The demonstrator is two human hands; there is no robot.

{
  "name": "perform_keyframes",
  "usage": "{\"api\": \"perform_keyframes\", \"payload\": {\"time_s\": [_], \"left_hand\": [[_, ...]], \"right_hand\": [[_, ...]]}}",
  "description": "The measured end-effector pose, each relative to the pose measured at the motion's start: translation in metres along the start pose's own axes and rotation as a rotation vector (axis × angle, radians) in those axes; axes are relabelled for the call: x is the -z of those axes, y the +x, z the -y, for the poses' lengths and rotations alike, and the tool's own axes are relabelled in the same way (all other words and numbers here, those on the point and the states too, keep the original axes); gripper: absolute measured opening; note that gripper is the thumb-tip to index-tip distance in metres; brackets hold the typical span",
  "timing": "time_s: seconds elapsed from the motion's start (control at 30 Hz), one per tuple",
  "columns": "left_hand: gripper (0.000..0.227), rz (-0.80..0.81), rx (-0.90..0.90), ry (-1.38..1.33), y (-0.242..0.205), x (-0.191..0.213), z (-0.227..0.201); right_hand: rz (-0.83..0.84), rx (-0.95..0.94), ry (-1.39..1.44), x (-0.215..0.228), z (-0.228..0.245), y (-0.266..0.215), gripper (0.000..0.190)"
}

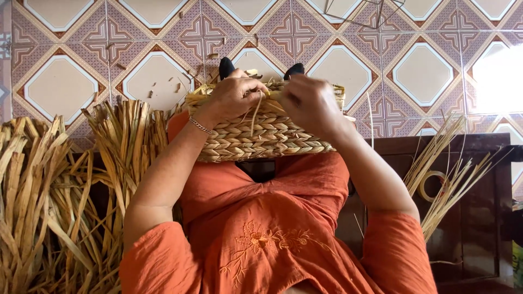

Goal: The recorder is weaving a basket using strands of dried straw or bamboo.

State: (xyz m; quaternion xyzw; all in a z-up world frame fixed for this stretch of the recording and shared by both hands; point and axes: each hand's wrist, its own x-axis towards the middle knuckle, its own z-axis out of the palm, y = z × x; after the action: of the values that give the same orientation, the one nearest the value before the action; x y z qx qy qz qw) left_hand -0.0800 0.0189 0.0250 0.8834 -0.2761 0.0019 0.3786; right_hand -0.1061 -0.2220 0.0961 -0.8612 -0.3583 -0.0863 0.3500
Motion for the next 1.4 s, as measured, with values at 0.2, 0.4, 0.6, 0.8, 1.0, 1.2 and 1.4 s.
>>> {"api": "perform_keyframes", "payload": {"time_s": [0.2,0.4,0.6,0.8,1.0,1.2,1.4], "left_hand": [[0.022,0.024,0.041,0.017,-0.003,-0.006,-0.011],[0.021,0.032,0.089,0.082,0.002,-0.003,-0.020],[0.025,0.029,0.108,-0.046,0.001,-0.016,0.013],[0.021,-0.093,0.081,-0.066,0.000,-0.026,0.017],[0.017,-0.177,0.033,0.153,0.006,-0.021,-0.002],[0.038,-0.001,0.116,-0.044,-0.004,-0.003,-0.015],[0.061,-0.668,-0.260,0.564,0.005,0.013,-0.062]], "right_hand": [[0.156,0.107,-0.155,0.016,0.024,-0.070,0.020],[0.057,-0.091,-0.335,0.064,-0.011,-0.024,0.032],[-0.133,0.111,-0.533,0.001,-0.032,0.044,0.033],[0.265,0.162,-0.508,0.027,0.043,-0.026,0.025],[0.649,-0.293,-0.844,0.091,0.018,-0.113,0.043],[0.422,-0.767,-0.777,0.161,-0.029,-0.154,0.043],[0.283,-0.843,-0.928,0.163,-0.071,-0.152,0.045]]}}
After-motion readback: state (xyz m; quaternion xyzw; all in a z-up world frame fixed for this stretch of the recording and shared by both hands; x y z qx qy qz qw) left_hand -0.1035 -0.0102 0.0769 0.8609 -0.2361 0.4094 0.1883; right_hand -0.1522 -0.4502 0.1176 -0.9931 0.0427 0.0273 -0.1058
